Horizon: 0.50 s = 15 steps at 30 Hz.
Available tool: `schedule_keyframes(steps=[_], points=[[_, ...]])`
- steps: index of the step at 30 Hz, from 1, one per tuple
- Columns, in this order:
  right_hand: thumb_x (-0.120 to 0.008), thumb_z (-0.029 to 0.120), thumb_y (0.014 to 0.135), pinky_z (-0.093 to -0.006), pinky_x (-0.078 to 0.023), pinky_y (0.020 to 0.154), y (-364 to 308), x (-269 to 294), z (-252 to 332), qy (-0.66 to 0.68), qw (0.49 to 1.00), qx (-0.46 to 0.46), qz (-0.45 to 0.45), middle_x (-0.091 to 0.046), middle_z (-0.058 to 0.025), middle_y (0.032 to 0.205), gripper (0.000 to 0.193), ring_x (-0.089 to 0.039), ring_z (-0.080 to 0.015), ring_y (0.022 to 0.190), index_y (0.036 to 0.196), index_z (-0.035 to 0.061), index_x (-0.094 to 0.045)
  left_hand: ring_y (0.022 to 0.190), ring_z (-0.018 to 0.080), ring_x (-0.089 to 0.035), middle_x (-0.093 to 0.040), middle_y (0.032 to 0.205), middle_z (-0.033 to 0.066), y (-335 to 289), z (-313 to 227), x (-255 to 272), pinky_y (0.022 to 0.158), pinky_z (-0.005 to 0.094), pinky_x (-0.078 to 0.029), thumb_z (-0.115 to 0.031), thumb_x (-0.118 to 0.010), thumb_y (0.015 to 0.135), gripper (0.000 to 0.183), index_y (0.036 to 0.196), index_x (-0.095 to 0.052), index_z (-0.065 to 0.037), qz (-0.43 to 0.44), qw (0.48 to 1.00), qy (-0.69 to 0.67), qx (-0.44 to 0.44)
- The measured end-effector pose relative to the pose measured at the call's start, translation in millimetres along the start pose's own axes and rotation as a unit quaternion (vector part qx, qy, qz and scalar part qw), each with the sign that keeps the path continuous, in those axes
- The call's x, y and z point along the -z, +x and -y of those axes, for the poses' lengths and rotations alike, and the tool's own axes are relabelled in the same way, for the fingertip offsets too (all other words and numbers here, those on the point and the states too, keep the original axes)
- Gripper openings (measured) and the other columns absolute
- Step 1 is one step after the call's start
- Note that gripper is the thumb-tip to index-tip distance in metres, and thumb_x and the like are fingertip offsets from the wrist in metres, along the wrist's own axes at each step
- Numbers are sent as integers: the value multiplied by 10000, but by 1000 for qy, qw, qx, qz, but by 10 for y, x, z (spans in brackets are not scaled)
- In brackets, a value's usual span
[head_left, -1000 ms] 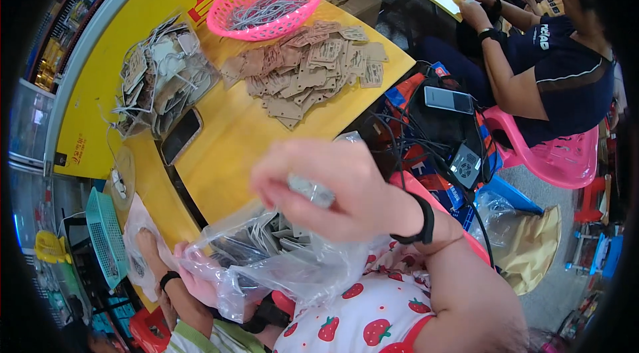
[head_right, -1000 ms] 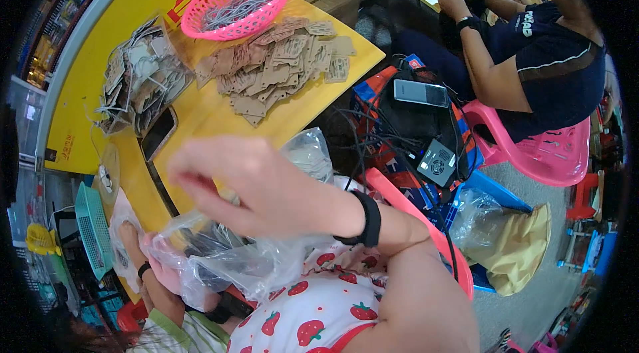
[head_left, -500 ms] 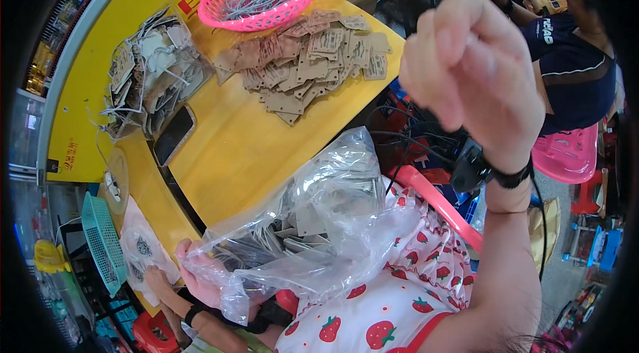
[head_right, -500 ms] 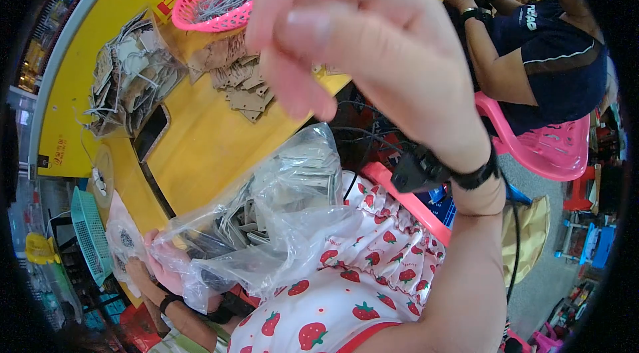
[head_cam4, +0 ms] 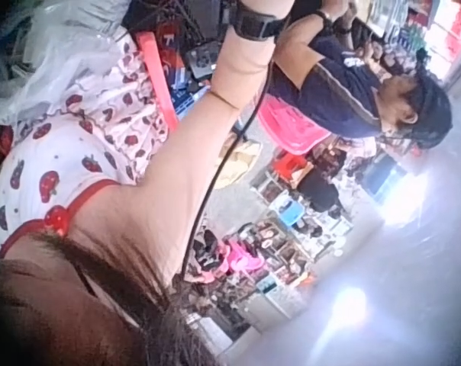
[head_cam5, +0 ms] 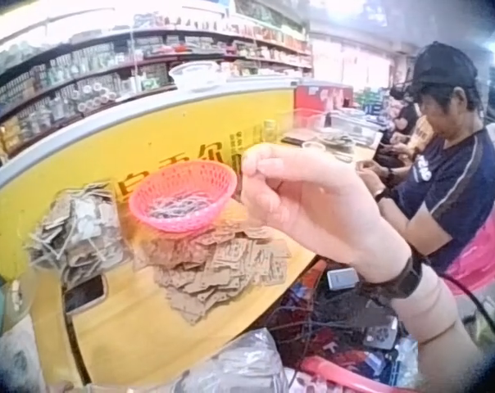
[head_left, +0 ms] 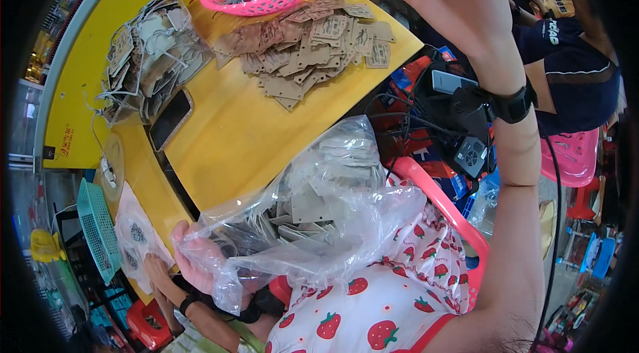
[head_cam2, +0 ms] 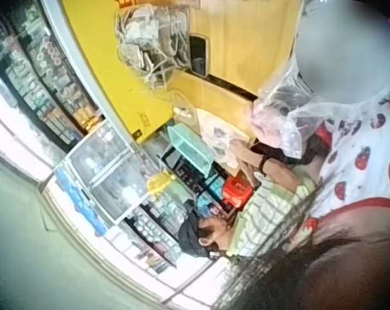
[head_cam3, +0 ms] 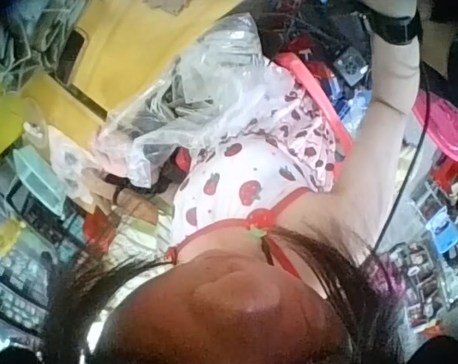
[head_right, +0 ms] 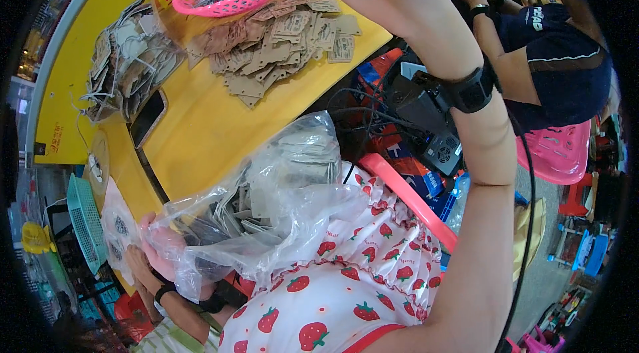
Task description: Sort and pack small brown component tags or labels into a plastic bag.
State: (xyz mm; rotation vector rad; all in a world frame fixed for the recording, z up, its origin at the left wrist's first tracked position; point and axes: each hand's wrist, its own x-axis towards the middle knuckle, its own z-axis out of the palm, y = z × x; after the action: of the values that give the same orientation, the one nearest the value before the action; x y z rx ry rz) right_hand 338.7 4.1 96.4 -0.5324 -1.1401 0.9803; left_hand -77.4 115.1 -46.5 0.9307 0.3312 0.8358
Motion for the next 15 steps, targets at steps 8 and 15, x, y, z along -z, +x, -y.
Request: schedule_keyframes(steps=[8, 15], points=[[-592, -7, 776, -316, -506, 702, -369, -1208, -266, -351, 918, -12, 182, -638, -150, 908, 267, -633, -279, 817, 1039, -43, -618, 855, 121, -485, -475, 912, 40, -234, -231, -365, 758, 255, -417, -204, -491, 944, 178, 1028, -453, -51, -80, 962, 260, -36], [-527, -62, 773, -400, -478, 713, -827, -1675, -949, -445, 836, -151, 282, -556, -186, 983, 216, -585, -372, 843, 988, -46, -546, 688, 40, -480, -519, 856, -7, -551, -379, -763, 619, 186, -405, 2, -631, 832, 215, 990, -492, -37, -76, 945, 316, 45]])
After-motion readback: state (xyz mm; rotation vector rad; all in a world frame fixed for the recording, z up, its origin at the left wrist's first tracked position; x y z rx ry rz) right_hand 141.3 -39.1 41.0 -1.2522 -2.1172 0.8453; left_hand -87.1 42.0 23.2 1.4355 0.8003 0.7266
